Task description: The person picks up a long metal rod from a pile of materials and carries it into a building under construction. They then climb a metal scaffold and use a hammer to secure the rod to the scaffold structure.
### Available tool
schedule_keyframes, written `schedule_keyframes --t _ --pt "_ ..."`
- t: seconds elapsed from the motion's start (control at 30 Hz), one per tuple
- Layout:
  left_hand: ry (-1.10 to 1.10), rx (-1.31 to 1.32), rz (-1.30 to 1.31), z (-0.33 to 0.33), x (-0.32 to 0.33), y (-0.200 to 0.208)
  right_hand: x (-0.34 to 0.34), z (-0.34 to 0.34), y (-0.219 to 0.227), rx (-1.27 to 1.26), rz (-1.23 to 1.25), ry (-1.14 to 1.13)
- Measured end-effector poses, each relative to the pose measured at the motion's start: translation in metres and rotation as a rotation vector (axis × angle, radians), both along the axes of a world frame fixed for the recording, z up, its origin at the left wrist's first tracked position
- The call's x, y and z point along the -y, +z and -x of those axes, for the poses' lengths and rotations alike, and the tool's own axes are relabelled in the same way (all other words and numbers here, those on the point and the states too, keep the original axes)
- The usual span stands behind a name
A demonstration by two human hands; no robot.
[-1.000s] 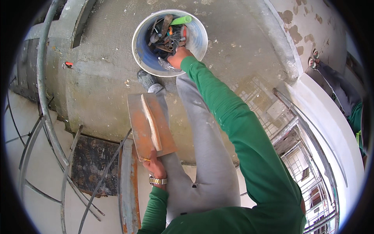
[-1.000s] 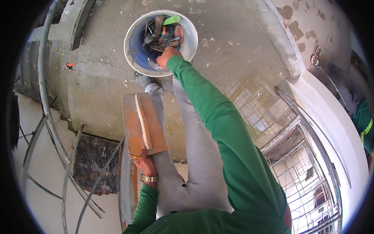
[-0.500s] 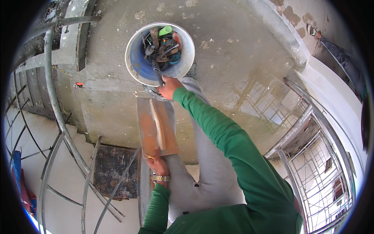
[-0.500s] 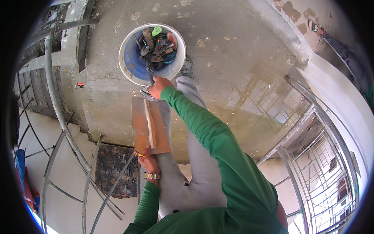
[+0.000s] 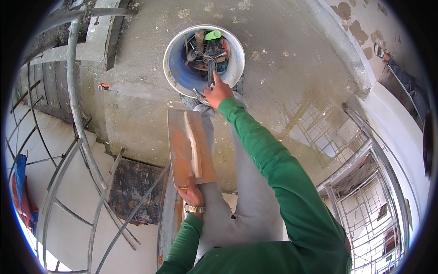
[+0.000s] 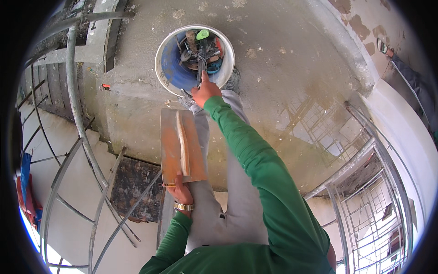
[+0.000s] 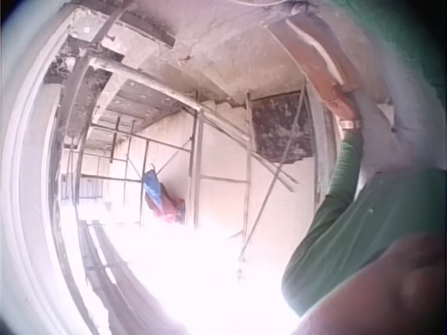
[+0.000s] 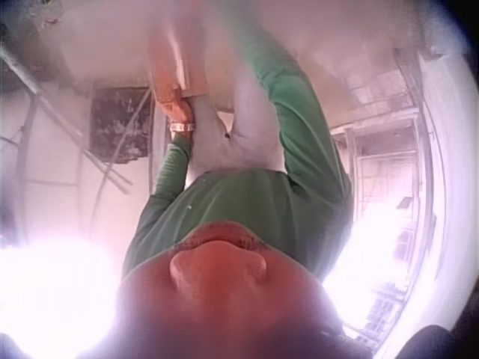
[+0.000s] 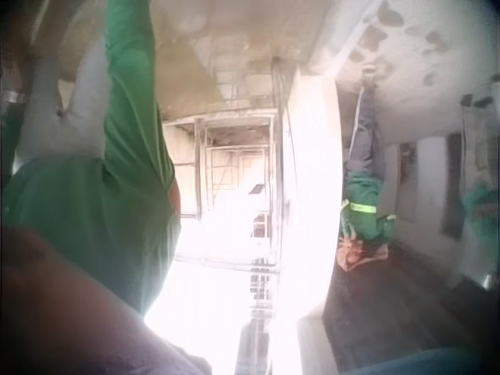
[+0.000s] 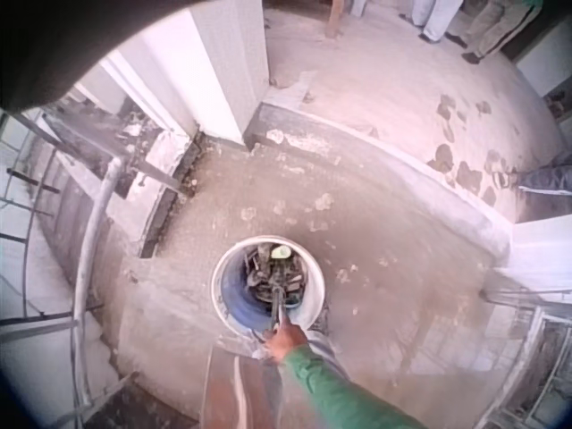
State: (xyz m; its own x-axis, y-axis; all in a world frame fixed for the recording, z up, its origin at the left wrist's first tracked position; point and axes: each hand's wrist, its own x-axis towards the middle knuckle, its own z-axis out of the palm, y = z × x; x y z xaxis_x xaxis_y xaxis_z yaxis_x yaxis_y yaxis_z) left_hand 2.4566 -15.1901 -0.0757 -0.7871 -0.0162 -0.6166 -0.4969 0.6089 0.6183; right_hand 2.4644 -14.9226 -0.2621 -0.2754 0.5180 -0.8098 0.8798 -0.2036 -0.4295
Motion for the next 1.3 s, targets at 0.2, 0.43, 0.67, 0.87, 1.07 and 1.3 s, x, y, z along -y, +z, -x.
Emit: schedule_keyframes --t 0.2,0.43,0.67,0.87,1.07,1.3 --pt "-0.022 0.014 -0.014 0.021 -0.044 0.015 -0.045 0.003 -0.064 0.047 -0.182 0.198" --pt "-0.186 0.038 0.135 0.025 -0.033 0.050 -0.038 -0.041 -0.047 -0.256 -0.502 0.502" --pt "-0.332 0.070 0.021 0.056 -0.041 0.078 0.045 -0.226 -0.046 -0.081 -0.226 0.031" --pt "-0.099 0.054 -0.194 0.057 -0.058 0.006 0.115 -0.359 0.007 0.219 0.211 0.209" --pt "-0.336 0.343 0.122 0.099 -0.057 -0.092 0.108 -0.313 0.127 0.279 0.407 -0.230" --pt "-0.393 0.272 -0.016 0.123 0.044 -0.019 0.115 -0.339 0.230 0.374 0.420 -0.479"
